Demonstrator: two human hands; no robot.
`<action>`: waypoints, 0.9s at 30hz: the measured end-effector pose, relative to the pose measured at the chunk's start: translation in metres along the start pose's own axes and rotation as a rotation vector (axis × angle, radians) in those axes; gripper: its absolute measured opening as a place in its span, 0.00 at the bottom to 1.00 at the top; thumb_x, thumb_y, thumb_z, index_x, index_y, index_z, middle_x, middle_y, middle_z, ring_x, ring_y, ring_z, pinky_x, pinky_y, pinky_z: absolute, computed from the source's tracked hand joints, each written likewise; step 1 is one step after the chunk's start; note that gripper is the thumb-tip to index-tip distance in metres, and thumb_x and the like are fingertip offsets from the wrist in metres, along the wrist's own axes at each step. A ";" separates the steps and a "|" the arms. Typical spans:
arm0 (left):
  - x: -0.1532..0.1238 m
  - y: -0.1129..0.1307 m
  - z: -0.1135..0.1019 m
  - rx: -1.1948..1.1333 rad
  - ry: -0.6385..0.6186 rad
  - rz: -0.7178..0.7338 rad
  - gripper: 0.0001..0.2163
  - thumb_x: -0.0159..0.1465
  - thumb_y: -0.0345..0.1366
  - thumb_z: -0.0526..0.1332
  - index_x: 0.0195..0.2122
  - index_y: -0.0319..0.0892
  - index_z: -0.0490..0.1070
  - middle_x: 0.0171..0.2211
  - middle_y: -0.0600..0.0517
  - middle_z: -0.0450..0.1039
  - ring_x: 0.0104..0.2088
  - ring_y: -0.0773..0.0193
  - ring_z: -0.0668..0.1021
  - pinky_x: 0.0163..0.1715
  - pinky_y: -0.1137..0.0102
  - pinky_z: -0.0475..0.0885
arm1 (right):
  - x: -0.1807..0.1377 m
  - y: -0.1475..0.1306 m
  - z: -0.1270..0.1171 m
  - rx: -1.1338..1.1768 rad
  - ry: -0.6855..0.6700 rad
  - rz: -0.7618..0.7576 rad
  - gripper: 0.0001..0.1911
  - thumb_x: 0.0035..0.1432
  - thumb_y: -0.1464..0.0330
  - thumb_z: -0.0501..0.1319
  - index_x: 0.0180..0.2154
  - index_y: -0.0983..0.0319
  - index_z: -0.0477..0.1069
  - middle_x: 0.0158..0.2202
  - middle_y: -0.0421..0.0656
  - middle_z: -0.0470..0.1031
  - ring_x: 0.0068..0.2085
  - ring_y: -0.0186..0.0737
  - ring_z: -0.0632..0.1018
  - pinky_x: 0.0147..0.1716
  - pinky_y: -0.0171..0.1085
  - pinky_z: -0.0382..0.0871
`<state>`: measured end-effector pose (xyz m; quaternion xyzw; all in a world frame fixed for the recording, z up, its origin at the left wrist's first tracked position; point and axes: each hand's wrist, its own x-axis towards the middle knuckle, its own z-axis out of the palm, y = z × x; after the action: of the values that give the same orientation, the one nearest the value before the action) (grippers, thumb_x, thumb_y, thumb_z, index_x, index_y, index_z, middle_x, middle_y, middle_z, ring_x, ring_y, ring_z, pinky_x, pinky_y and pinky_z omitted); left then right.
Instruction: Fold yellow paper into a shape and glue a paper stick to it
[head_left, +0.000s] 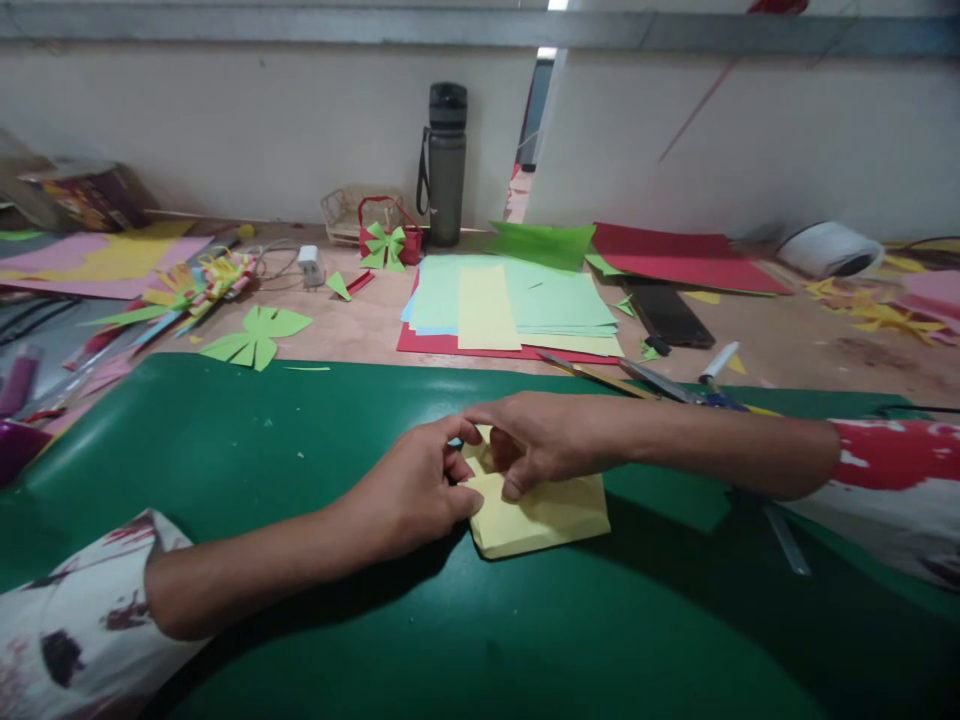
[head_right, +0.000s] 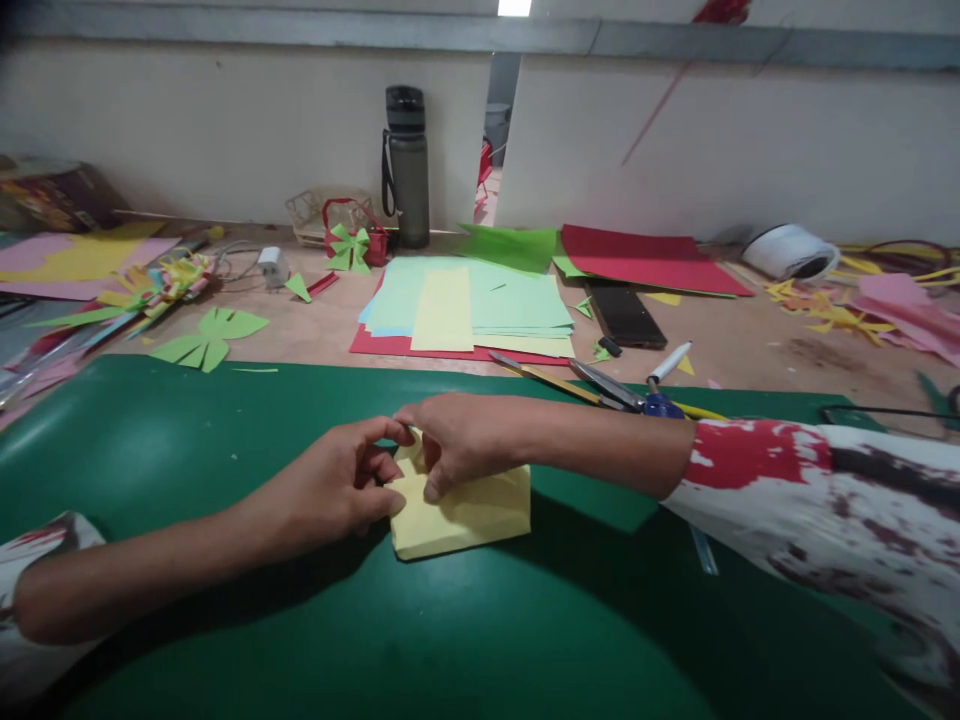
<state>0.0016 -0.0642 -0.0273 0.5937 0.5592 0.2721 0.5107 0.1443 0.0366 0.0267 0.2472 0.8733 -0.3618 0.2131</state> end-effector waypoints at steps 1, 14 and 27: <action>-0.001 -0.001 0.001 0.040 0.021 0.035 0.13 0.53 0.27 0.57 0.40 0.41 0.62 0.24 0.59 0.65 0.20 0.74 0.67 0.21 0.76 0.60 | 0.000 -0.002 0.001 -0.012 0.009 0.007 0.27 0.45 0.73 0.65 0.48 0.64 0.62 0.34 0.42 0.76 0.34 0.39 0.75 0.26 0.32 0.60; -0.014 0.012 0.010 0.492 0.145 0.141 0.11 0.57 0.29 0.54 0.43 0.42 0.63 0.27 0.54 0.69 0.27 0.65 0.70 0.25 0.72 0.62 | -0.004 -0.007 0.012 -0.155 0.114 -0.081 0.19 0.46 0.78 0.57 0.43 0.64 0.66 0.34 0.43 0.74 0.33 0.37 0.73 0.25 0.31 0.58; -0.050 -0.003 0.047 1.163 0.119 0.635 0.38 0.60 0.59 0.47 0.52 0.22 0.63 0.53 0.26 0.63 0.56 0.36 0.64 0.51 0.50 0.62 | 0.000 -0.003 0.019 -0.221 0.179 -0.108 0.22 0.45 0.75 0.59 0.46 0.66 0.66 0.32 0.45 0.76 0.32 0.38 0.74 0.24 0.31 0.57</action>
<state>0.0310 -0.1256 -0.0332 0.8923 0.4401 0.0959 -0.0295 0.1467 0.0207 0.0159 0.2063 0.9353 -0.2510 0.1404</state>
